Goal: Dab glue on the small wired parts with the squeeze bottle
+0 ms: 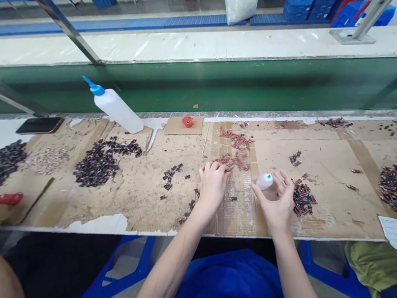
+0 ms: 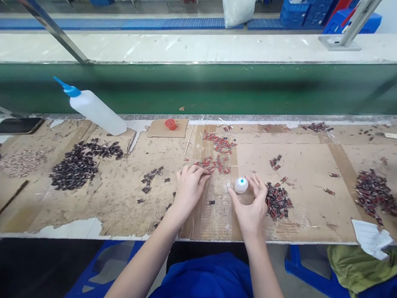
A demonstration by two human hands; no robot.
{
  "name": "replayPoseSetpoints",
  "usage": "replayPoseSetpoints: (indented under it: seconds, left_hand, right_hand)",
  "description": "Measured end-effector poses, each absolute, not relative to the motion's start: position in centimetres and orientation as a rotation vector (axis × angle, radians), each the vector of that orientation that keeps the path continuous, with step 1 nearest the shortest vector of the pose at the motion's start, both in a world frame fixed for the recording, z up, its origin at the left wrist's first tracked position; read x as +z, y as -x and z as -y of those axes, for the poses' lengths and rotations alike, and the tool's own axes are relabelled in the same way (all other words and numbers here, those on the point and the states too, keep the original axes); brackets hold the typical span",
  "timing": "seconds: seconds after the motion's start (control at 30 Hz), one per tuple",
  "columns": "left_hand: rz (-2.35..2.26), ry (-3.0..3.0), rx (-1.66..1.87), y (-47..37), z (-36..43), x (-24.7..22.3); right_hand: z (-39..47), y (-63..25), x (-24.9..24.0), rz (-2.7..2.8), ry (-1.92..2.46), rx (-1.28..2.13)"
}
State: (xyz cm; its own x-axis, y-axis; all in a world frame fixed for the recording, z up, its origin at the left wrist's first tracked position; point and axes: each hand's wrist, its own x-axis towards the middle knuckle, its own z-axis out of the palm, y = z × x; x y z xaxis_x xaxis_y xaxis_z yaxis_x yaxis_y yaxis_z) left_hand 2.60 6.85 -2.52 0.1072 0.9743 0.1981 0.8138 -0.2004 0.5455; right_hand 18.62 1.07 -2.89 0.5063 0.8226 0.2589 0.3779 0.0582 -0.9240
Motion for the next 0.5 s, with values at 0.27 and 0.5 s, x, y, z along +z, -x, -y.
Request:
replayPoseSetpoints:
  seconds: [0.27,0.5]
  left_hand:
    - [-1.523,-1.965,0.835,-2.5,-5.3,-0.8]
    - [-1.087,-1.4,0.964,-3.1,-1.9,0.8]
  right_hand:
    - [3.1,-17.2,-2.5,1.16,1.392,0.22]
    - [2.5,-15.3,-1.8,0.867,1.317,0.91]
